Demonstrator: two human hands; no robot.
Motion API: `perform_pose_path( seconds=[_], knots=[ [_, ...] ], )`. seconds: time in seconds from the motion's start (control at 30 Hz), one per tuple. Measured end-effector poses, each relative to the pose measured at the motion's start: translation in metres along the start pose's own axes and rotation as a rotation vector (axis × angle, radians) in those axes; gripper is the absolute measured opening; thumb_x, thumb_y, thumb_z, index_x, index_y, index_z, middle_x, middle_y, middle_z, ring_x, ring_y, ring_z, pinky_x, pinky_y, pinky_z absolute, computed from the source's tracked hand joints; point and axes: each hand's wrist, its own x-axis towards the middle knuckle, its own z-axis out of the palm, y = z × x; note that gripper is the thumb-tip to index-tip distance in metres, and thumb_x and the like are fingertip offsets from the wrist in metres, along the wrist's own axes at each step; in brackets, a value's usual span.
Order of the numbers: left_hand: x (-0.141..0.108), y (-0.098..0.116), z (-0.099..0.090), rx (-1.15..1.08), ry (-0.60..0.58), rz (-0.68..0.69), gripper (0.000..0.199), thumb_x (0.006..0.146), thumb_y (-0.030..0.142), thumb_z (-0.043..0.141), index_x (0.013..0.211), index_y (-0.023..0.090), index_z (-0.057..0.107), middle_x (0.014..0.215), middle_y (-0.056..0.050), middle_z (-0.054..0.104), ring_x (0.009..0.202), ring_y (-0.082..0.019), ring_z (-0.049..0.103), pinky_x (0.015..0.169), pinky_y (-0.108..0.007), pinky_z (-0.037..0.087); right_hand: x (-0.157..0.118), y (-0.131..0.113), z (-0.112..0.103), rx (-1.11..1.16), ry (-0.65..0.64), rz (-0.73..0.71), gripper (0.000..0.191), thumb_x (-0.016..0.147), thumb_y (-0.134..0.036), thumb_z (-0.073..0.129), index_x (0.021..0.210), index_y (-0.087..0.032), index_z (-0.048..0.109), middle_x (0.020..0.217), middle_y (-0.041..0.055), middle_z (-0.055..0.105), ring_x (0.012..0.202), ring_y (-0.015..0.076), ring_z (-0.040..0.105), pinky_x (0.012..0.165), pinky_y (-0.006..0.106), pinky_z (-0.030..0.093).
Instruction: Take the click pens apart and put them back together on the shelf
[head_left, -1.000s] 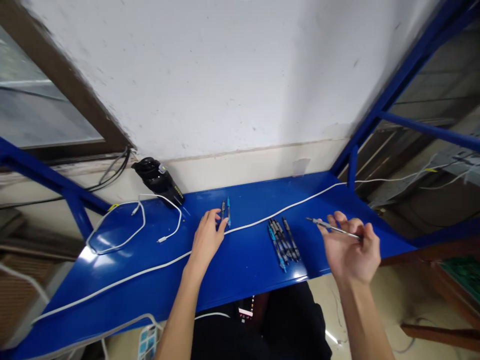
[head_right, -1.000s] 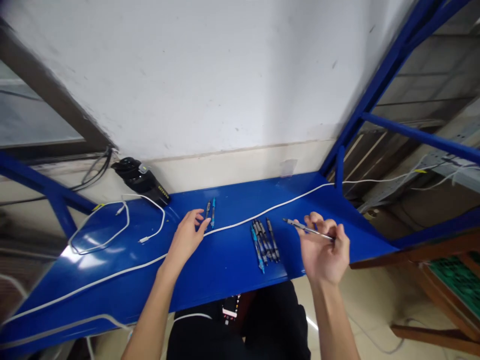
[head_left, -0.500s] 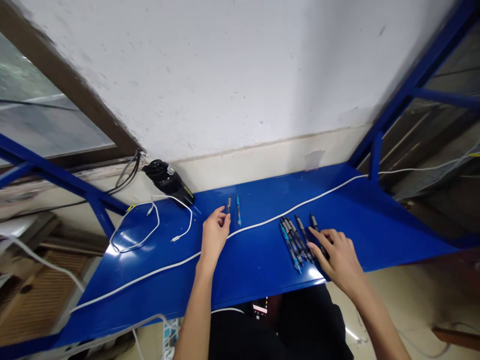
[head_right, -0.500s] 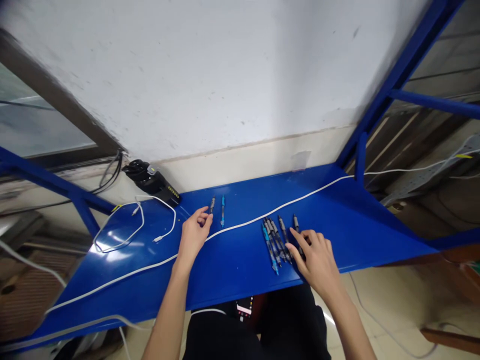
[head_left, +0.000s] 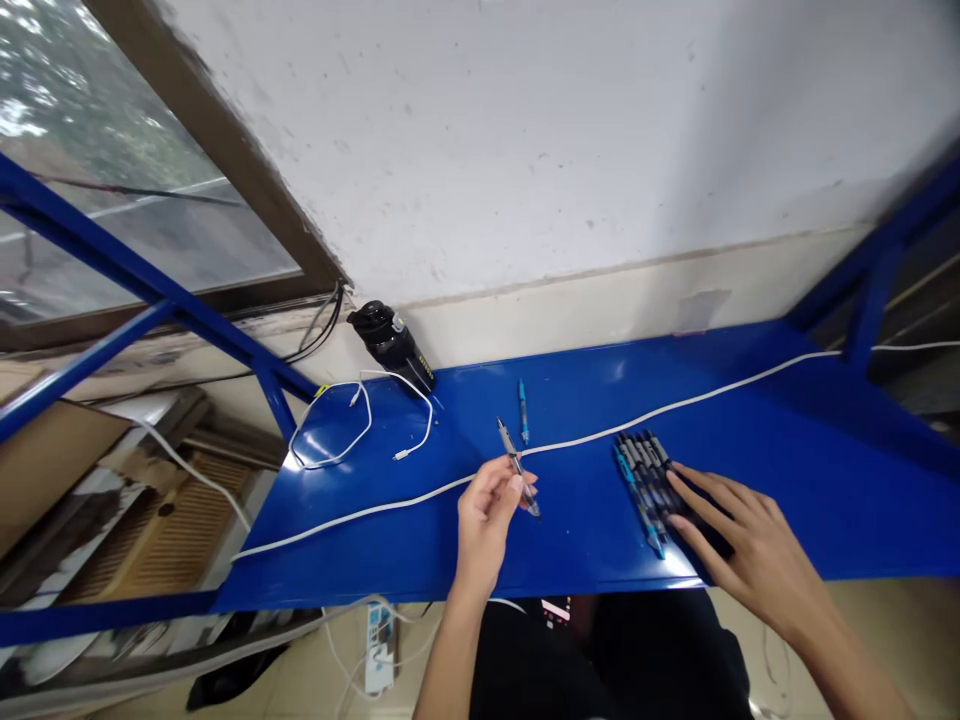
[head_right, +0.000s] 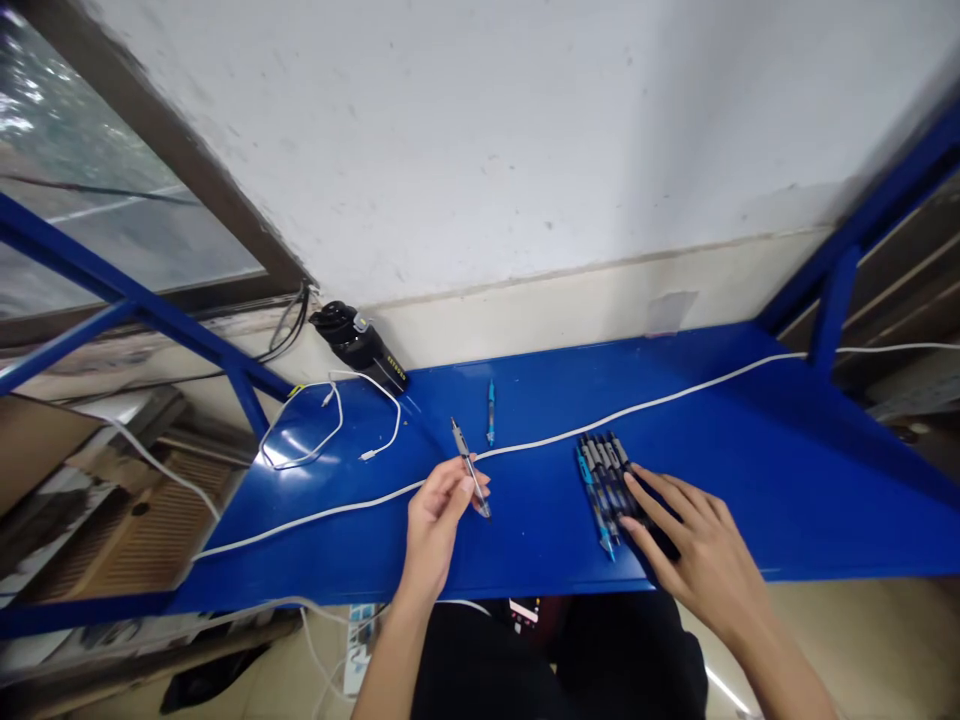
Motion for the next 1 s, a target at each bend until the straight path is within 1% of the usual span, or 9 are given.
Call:
perform_pose_path(
  seconds=[0.2,0.3,0.37,0.47,0.57,0.7,0.8,0.93,1.0],
  knots=[
    [0.000,-0.001,0.004,-0.013,-0.071,0.013,0.033,0.103,0.046,0.075,0.121,0.019,0.073,0.107,-0.011,0.083,0.097,-0.026,0.080,0.085,-0.037,0.064,0.003,-0.009,-0.002,0.061,0.092,0.050,0.054,0.111,-0.046,0.056,0.163,-0.030,0.053,0.154,0.0157,0.065,0.134,0.0413,0.065,0.105,0.058,0.051],
    [-0.004,-0.004,0.008,-0.040,-0.130,-0.011,0.029,0.102,0.045,0.075,0.114,0.018,0.070,0.110,-0.013,0.083,0.102,-0.029,0.082,0.092,-0.041,0.064,0.014,-0.038,-0.004,0.182,0.182,0.100,0.048,0.110,-0.036,0.059,0.158,-0.031,0.058,0.145,0.0162,0.069,0.130,0.0395,0.068,0.108,0.058,0.052],
    [-0.009,-0.006,0.012,-0.062,-0.180,-0.027,0.028,0.102,0.043,0.076,0.114,0.019,0.067,0.112,-0.013,0.084,0.106,-0.031,0.082,0.098,-0.045,0.063,0.025,-0.064,-0.002,0.297,0.193,0.073,0.045,0.109,-0.031,0.062,0.154,-0.033,0.060,0.140,0.0147,0.071,0.127,0.0381,0.069,0.107,0.058,0.053],
    [-0.018,-0.009,0.016,-0.044,-0.228,-0.006,0.025,0.103,0.038,0.076,0.118,0.022,0.063,0.115,-0.012,0.084,0.112,-0.030,0.080,0.106,-0.048,0.059,0.045,-0.102,0.008,0.450,0.098,0.038,0.049,0.110,-0.029,0.061,0.158,-0.034,0.054,0.145,0.0136,0.068,0.135,0.0366,0.064,0.113,0.059,0.053],
    [-0.023,-0.011,0.016,-0.011,-0.214,0.054,0.020,0.104,0.035,0.075,0.116,0.022,0.066,0.122,-0.013,0.081,0.120,-0.029,0.077,0.111,-0.047,0.057,0.059,-0.124,0.027,0.563,-0.016,0.016,0.055,0.113,-0.028,0.055,0.166,-0.034,0.043,0.145,0.0133,0.069,0.133,0.0339,0.066,0.110,0.057,0.057],
    [-0.021,-0.011,0.012,0.008,-0.183,0.073,0.020,0.103,0.037,0.076,0.112,0.019,0.072,0.119,-0.013,0.078,0.117,-0.028,0.076,0.106,-0.042,0.059,0.063,-0.131,0.045,0.691,-0.092,-0.005,0.048,0.117,-0.026,0.042,0.165,-0.033,0.046,0.139,0.0141,0.071,0.125,0.0294,0.071,0.107,0.052,0.060],
    [-0.018,-0.013,0.011,-0.004,-0.168,0.057,0.022,0.102,0.039,0.077,0.111,0.020,0.072,0.116,-0.012,0.078,0.115,-0.028,0.076,0.105,-0.041,0.060,0.061,-0.132,0.044,0.756,-0.182,0.007,0.046,0.118,-0.030,0.043,0.163,-0.031,0.049,0.138,0.0146,0.071,0.123,0.0276,0.072,0.104,0.046,0.062],
    [-0.016,-0.018,0.010,-0.063,-0.162,0.046,0.022,0.100,0.038,0.080,0.109,0.020,0.071,0.114,-0.010,0.078,0.110,-0.026,0.077,0.102,-0.041,0.061,0.062,-0.135,0.038,0.747,-0.203,-0.007,0.046,0.116,-0.036,0.052,0.162,-0.034,0.050,0.140,0.0121,0.073,0.128,0.0303,0.071,0.113,0.052,0.058],
    [-0.016,-0.021,0.009,-0.056,-0.165,0.056,0.021,0.099,0.037,0.081,0.108,0.020,0.072,0.114,-0.010,0.079,0.111,-0.026,0.077,0.102,-0.040,0.061,0.064,-0.136,0.035,0.754,-0.204,-0.012,0.046,0.116,-0.036,0.052,0.162,-0.035,0.051,0.137,0.0112,0.073,0.126,0.0295,0.072,0.114,0.051,0.057]
  ],
)
